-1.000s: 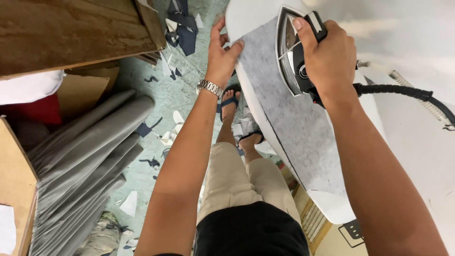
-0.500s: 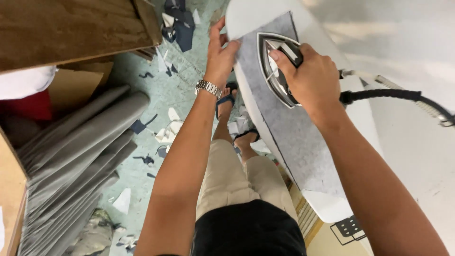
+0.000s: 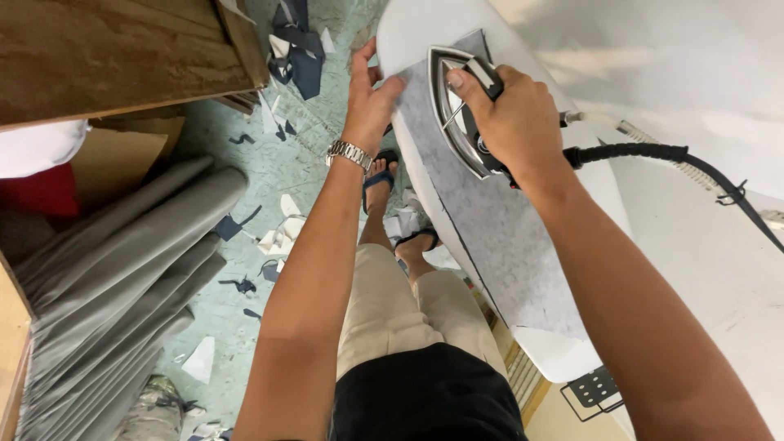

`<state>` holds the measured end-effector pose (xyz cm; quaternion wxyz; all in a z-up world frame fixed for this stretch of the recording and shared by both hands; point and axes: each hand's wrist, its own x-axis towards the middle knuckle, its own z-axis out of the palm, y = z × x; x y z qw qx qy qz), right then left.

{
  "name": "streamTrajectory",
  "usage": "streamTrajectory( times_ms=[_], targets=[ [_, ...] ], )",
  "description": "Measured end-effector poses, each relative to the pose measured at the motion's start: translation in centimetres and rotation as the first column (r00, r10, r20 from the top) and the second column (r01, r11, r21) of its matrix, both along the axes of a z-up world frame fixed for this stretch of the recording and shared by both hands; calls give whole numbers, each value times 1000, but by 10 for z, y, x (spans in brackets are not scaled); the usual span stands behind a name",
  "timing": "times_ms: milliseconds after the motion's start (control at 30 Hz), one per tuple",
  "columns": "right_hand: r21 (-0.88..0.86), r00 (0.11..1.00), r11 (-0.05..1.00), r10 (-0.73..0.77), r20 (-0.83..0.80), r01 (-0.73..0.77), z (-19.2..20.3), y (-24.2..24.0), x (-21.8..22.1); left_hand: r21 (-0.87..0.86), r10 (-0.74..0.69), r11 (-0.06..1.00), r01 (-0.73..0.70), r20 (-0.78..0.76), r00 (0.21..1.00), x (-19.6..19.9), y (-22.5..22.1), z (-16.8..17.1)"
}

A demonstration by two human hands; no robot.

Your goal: Ironing fabric pieces on an ironing board to flatten them or fuse interfacing.

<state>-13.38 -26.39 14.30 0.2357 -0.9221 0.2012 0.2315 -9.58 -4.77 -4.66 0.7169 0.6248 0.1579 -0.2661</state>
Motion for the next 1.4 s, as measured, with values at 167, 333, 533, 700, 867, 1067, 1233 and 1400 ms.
streamTrajectory(
  times_ms=[167,333,533,700,867,1067,1233,1400],
  targets=[
    [-65,994,997,49,93,-43,-14,-2,-4,-8,73,997,-74,-28,997,0,-4,-8],
    [-64,986,998,22,167,-11,-17,0,3,-36,120,992,-123,-72,990,2,-7,1],
    [17,974,977,210,84,-212,11,14,-19,-112,120,986,-120,-7,993,-6,9,-3],
    [-103,990,990,102,95,-92,-7,0,-23,16,81,997,-81,8,997,-5,2,1],
    [-97,958,995,26,286,2,-18,-18,-4,-25,76,997,-74,103,992,-10,-1,-16],
    [19,989,991,-132,60,131,12,-25,-23,76,51,996,-50,-5,999,-2,2,12],
    [169,967,955,-228,-113,245,32,-36,-96,519,-119,809,-275,603,789,-14,-4,-17],
    [154,959,972,-133,-252,176,34,-24,-129,806,-775,591,20,561,292,1,-50,32]
  ],
)
